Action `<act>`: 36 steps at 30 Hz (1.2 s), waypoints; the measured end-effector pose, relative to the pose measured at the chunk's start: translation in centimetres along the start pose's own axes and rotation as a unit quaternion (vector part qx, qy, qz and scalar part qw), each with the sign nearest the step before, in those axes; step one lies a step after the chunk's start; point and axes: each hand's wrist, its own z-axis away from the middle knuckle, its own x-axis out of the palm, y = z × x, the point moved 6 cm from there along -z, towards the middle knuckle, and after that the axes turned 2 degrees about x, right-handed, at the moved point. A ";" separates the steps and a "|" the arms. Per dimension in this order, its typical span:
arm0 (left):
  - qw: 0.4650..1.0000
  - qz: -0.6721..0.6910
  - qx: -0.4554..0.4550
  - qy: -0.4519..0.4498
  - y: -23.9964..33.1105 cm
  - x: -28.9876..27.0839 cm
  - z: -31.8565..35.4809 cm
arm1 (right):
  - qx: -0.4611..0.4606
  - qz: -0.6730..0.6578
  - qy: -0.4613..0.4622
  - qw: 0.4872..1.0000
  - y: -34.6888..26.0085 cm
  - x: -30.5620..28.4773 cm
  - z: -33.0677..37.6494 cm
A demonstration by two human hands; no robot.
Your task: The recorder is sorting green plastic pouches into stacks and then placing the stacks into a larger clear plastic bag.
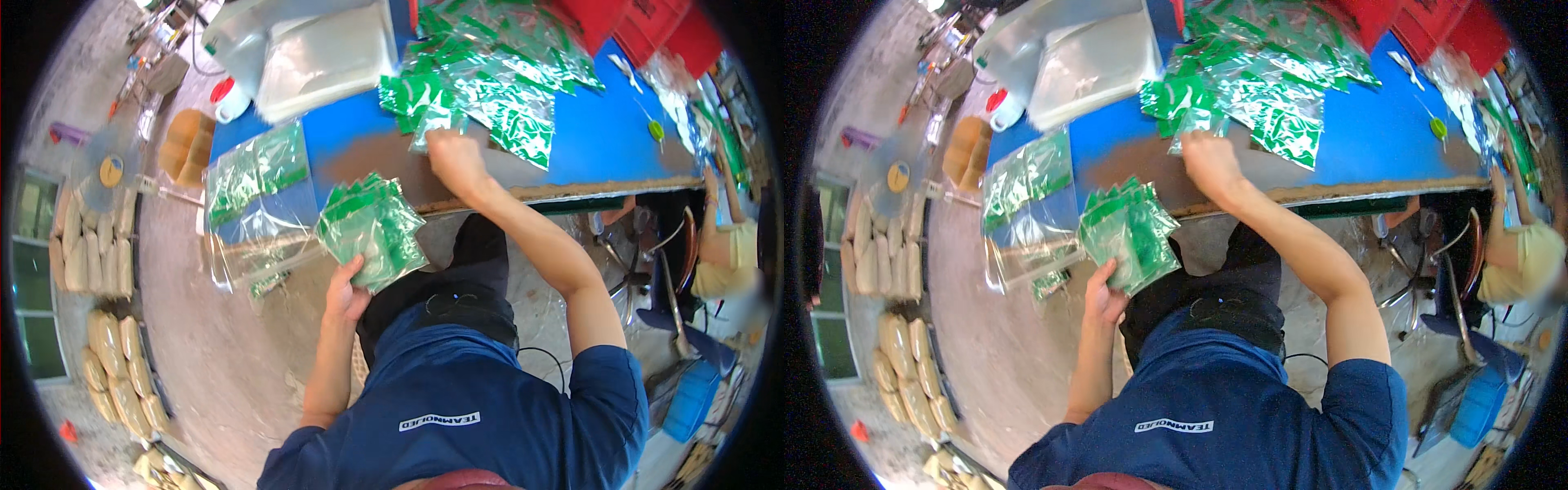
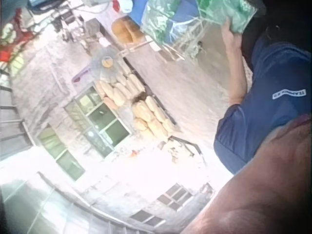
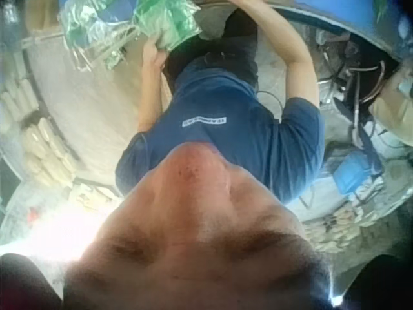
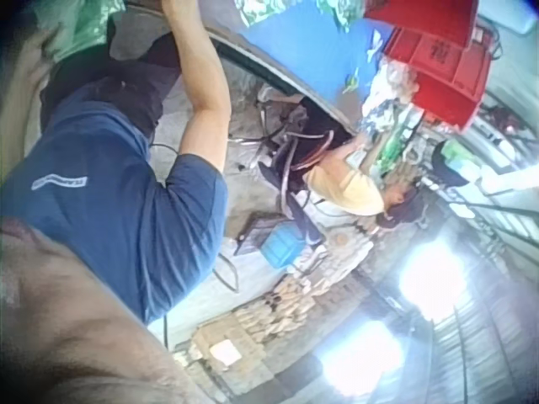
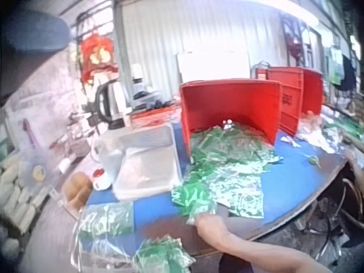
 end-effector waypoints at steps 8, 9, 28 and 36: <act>0.998 -0.053 0.002 -0.019 1.0 1.8 0.1 | -0.020 -0.030 0.066 0.997 -2.6 -2.9 -0.7; 0.997 -0.064 0.010 -0.033 1.3 1.9 0.2 | -0.022 -0.028 0.064 0.997 -2.3 -1.8 0.4; 0.996 -0.078 -0.003 -0.038 0.9 1.4 -1.2 | -0.323 -0.276 -0.103 0.899 -9.8 -4.6 4.8; 0.998 0.010 0.041 -0.036 0.3 -4.0 0.4 | -0.026 0.015 -0.133 0.991 1.7 4.3 -3.5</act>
